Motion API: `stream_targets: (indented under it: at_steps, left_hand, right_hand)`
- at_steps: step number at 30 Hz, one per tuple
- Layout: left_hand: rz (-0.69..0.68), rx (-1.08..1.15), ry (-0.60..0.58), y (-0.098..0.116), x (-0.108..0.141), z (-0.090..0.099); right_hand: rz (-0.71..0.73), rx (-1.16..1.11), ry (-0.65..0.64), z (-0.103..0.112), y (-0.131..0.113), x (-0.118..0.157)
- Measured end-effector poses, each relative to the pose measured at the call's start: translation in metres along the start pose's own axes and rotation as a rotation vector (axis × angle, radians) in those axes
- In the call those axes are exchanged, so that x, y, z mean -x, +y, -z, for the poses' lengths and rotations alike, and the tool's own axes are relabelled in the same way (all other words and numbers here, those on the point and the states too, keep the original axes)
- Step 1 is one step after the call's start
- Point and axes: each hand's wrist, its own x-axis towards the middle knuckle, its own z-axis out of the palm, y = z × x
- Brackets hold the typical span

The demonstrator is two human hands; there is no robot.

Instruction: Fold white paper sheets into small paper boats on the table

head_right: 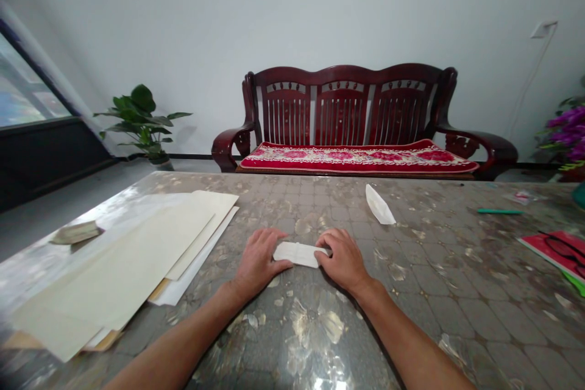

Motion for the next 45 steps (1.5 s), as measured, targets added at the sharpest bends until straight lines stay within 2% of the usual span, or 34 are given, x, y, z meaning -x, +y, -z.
stream_targets:
  at_steps: [5,8,10,19,24,31,37,45]
  left_hand:
    - [-0.054,-0.038,0.026,-0.001,0.003,0.004]
    - [-0.112,-0.044,0.060,-0.002,0.004,0.006]
    - [-0.145,-0.044,0.053,-0.004,0.005,0.006]
    - [-0.205,-0.056,0.087,-0.007,0.003,0.005]
    - [-0.273,-0.062,0.033,-0.004,0.002,0.008]
    - [-0.304,-0.074,-0.011,-0.002,0.001,0.007]
    - [-0.294,-0.048,0.000,0.000,0.001,0.006]
    - [-0.297,-0.002,0.013,0.000,-0.001,0.002]
  right_hand:
    - [0.205,-0.105,0.113,0.004,-0.005,0.007]
    - [0.324,-0.121,0.116,0.008,-0.010,0.011]
    - [0.354,-0.125,0.103,0.011,-0.013,0.012]
    - [0.345,0.001,-0.008,0.020,-0.013,0.013]
    - [0.332,0.101,-0.102,0.016,-0.018,0.014]
    - [0.317,0.194,-0.076,0.011,-0.021,0.013]
    - [0.288,0.269,-0.011,0.010,-0.024,0.011]
    - [0.272,0.317,0.004,0.007,-0.022,0.012]
